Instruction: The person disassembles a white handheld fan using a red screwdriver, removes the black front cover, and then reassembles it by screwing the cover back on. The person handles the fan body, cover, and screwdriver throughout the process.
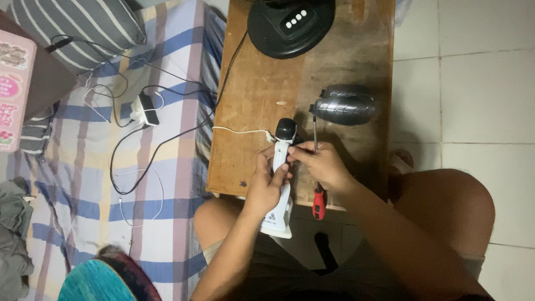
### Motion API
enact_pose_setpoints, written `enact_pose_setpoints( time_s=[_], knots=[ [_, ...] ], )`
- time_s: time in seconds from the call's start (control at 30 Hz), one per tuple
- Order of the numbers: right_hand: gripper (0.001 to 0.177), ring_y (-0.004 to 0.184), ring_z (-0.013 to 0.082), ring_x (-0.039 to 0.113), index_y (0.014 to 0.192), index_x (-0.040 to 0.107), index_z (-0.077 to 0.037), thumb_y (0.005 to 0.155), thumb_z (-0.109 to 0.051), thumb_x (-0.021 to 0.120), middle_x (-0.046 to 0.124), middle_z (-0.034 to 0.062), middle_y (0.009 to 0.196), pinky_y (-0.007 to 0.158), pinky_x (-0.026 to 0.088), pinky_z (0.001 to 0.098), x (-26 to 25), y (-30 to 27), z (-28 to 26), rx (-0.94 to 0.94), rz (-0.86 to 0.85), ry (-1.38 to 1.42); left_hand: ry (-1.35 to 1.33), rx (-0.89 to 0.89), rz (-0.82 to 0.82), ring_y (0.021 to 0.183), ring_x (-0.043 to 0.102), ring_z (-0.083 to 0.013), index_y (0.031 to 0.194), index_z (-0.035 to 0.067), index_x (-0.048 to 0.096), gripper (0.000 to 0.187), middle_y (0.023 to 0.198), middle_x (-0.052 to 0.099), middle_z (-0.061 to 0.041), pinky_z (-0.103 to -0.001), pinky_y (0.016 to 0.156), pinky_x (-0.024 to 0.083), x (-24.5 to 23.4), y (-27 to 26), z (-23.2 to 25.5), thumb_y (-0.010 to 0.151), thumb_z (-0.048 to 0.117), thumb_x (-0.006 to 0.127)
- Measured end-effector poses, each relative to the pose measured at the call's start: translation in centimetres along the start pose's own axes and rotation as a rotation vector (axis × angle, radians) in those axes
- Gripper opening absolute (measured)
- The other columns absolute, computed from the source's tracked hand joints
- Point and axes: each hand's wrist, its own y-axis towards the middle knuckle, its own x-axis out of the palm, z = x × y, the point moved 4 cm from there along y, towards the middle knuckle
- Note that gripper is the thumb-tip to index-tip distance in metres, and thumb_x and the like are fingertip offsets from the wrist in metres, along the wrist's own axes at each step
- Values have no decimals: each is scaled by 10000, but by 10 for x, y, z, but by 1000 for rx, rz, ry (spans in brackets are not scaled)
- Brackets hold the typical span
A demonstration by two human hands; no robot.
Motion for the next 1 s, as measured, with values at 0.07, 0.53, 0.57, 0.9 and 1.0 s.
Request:
enact_pose_setpoints(
  time_s=[0.07, 0.53, 0.57, 0.9, 1.0],
  knots=[
    [179, 792, 116, 704, 983, 759, 39, 929, -128, 722, 771, 90, 872, 754, 561, 264, -5, 3, 1, 3, 9, -41, 49, -29, 8, 807, 626, -109, 1408, 52, 404, 411, 1112, 680, -88, -267, 724, 560, 2, 0, -1, 1028, 66, 561],
    [307, 779, 140, 615, 1187, 653, 4, 919, -114, 747, 711, 70, 886, 717, 514, 313, 9, -19, -47, -93, -36, -404, -301, -37, -63, 809, 643, -138, 1440, 34, 376, 449, 1120, 683, -114, -294, 708, 583, -15, 20, -27, 1024, 46, 543],
    [348, 788, 156, 619, 1261, 621, -98, 926, -143, 703, 693, 55, 956, 717, 530, 334, -4, -25, -54, 116, -14, -433, -359, -53, -62, 798, 647, -148, 1442, 34, 375, 449, 1103, 680, -120, -303, 699, 583, -20, 20, -30, 1025, 54, 543],
    [447, 785, 199, 633, 1451, 494, -130, 1015, -193, 565, 617, 83, 989, 729, 561, 383, -47, -84, -37, 345, -51, -63, -704, -156, -45, 892, 721, -254, 1382, 80, 386, 407, 1085, 675, -176, -393, 756, 630, -63, 32, -42, 1021, 127, 568],
    [526, 694, 215, 624, 1519, 413, -248, 1014, -241, 558, 656, 82, 942, 660, 553, 396, -48, -120, -41, 461, 8, -308, -656, -162, -72, 895, 715, -256, 1416, 66, 398, 423, 1080, 678, -200, -381, 796, 628, -60, 37, -49, 1035, 127, 573]
  ],
)
